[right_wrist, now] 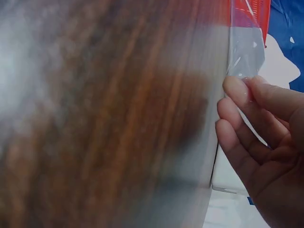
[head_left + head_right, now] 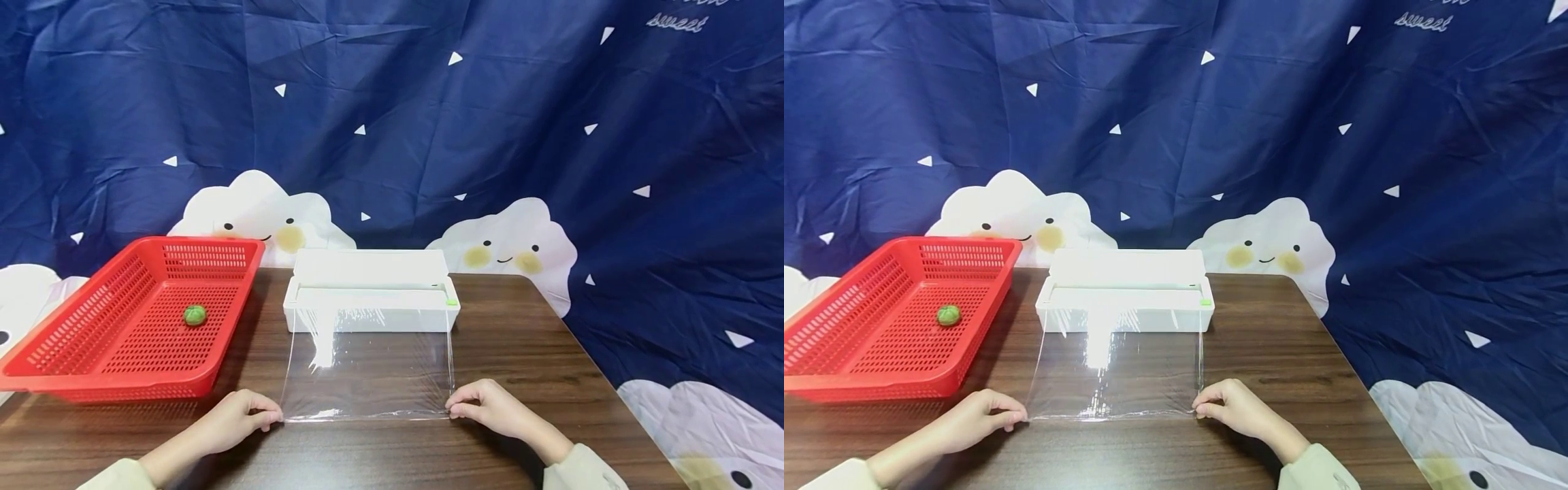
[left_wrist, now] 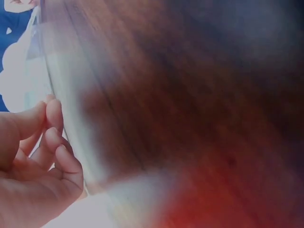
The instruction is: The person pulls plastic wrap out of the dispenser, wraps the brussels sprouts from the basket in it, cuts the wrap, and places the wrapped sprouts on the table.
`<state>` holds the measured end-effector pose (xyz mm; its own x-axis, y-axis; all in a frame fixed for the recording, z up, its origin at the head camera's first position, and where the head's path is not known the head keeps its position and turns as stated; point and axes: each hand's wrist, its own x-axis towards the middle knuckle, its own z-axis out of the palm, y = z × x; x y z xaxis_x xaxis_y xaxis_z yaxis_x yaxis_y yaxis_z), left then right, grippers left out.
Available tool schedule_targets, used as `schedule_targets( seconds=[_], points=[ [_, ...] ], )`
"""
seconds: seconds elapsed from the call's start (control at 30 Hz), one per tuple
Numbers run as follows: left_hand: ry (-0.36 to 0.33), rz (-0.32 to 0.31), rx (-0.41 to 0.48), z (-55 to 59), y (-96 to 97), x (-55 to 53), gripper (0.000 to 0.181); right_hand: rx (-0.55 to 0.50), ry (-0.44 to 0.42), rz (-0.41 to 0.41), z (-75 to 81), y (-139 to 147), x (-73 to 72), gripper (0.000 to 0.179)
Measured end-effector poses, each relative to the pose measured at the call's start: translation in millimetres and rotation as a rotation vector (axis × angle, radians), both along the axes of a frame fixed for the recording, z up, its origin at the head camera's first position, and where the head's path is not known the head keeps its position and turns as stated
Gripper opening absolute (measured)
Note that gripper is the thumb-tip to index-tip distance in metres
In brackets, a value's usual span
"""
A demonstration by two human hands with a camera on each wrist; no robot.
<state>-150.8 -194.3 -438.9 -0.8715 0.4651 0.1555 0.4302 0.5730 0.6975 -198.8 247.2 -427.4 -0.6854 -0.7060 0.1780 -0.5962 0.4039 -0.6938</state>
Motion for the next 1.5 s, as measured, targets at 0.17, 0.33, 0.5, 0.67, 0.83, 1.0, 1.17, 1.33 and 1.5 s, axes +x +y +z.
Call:
schedule_targets(
  seconds=[0.17, 0.33, 0.5, 0.67, 0.83, 1.0, 1.17, 1.33, 1.5],
  points=[
    [-0.012, -0.009, -0.014, -0.8, 2.6, -2.7, 0.011, 0.032, -0.008, 0.016, -1.1, 0.2, -2.5, 0.011],
    [-0.004, -0.021, -0.029, -0.5, 4.6, -4.3, 0.009, 0.053, -0.032, 0.03, 0.4, -1.3, -4.1, 0.015],
    [-0.026, -0.014, -0.036, 0.6, 6.2, -5.1, 0.011, 0.066, -0.047, 0.097, 2.0, -3.3, -5.8, 0.022],
    [-0.05, -0.003, -0.042, 3.2, 7.3, -4.6, 0.022, 0.078, -0.158, 0.115, 3.9, -4.3, -4.9, 0.022],
    [-0.077, 0.057, -0.072, 5.2, 11.1, -6.7, 0.036, 0.092, -0.205, 0.097, 4.6, -3.9, -4.2, 0.017],
    [-0.033, 0.118, -0.113, 5.3, 16.8, -9.4, 0.033, 0.097, -0.234, 0.075, 4.2, -3.2, -3.1, 0.016],
    [0.029, 0.152, -0.163, 2.8, 21.5, -10.2, 0.032, 0.095, -0.272, 0.058, 4.7, -3.4, -3.4, 0.017],
    [0.028, 0.175, -0.208, 0.4, 23.1, -9.4, 0.03, 0.101, -0.264, 0.058, 4.5, -4.0, -4.1, 0.018],
    [0.013, 0.164, -0.194, -0.9, 23.1, -8.4, 0.022, 0.116, -0.249, 0.043, 4.5, -4.8, -4.2, 0.018]
  ],
)
